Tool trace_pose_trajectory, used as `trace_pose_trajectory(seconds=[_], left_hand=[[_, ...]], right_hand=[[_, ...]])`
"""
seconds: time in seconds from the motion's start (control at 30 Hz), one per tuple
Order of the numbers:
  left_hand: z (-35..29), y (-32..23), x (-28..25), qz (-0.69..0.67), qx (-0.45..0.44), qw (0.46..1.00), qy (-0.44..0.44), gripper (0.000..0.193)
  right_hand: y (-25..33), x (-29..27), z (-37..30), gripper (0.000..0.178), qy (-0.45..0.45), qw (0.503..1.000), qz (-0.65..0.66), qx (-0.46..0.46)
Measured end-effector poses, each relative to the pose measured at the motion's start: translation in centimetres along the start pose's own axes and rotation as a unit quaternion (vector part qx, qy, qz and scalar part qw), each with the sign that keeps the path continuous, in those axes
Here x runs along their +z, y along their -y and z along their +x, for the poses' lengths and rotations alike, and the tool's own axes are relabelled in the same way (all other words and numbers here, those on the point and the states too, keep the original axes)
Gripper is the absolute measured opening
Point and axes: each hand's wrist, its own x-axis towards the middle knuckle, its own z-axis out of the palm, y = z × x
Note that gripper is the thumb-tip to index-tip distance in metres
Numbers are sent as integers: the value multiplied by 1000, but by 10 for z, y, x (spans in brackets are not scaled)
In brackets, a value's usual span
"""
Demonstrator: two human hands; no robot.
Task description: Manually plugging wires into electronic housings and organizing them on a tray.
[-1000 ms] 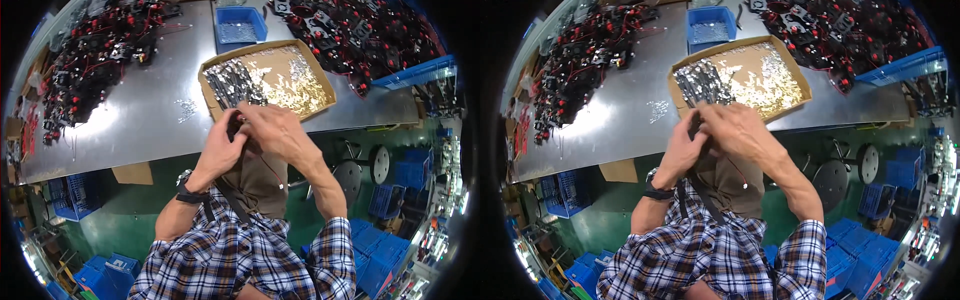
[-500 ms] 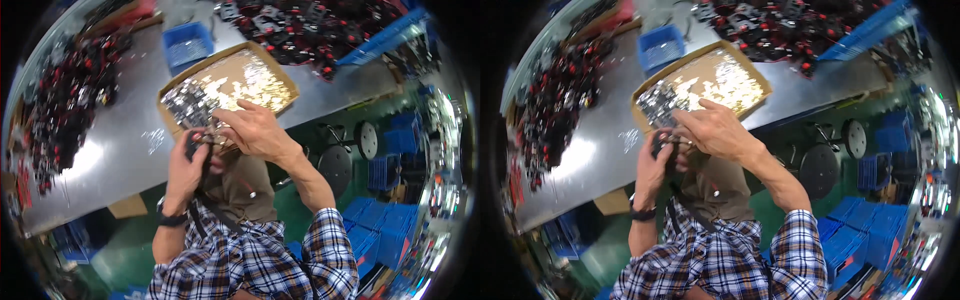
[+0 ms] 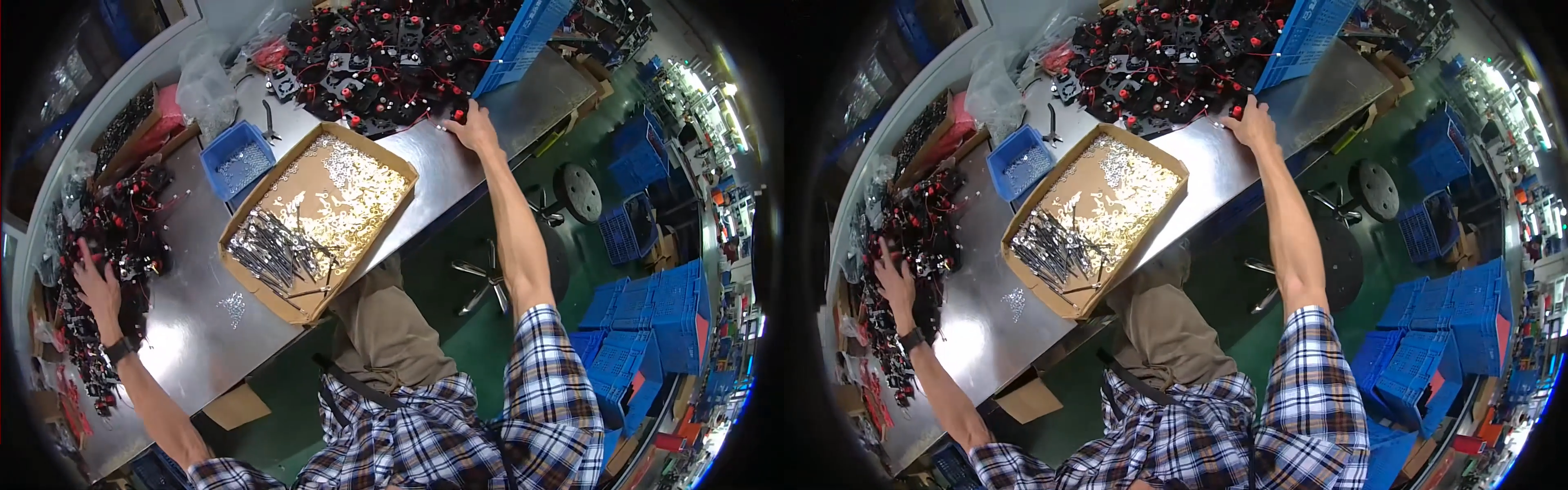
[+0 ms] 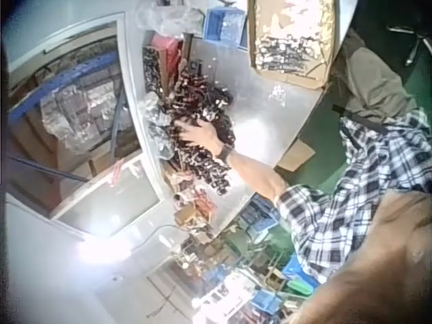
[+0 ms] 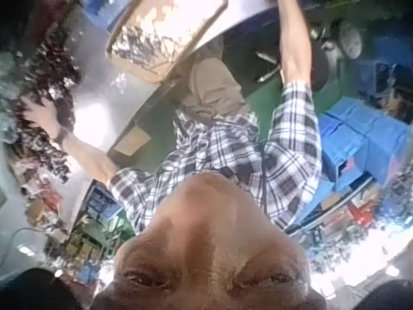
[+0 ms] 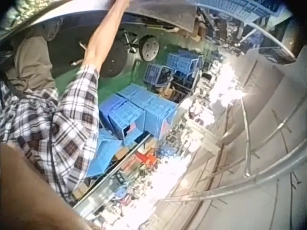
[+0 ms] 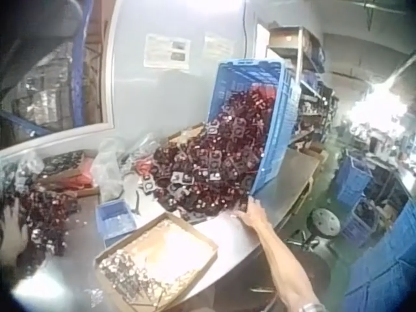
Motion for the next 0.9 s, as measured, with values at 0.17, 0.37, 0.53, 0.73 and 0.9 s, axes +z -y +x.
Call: trace_pose_trajectory(seconds=[0.17, 0.37, 0.53, 0.73, 0.9], left_hand=[[-41, -33, -9, -77, -4, 994, -79, 68], [-106, -117, -46, -255, 10, 956, -147, 53], [-138, -155, -100, -347, -26, 928, -134, 50], [-194, -246, -167, -763, 118, 545, 328, 75], [-229, -241, -158, -703, 74, 543, 453, 67]], right_hand=[[10, -16, 3, 39, 133, 989, -32, -54], [13, -76, -22, 37, -65, 981, 179, 38], [93, -135, -63, 25, 126, 915, 371, -93], [232, -206, -147, 23, 582, 597, 379, -401], [265, -192, -177, 34, 572, 616, 423, -340]])
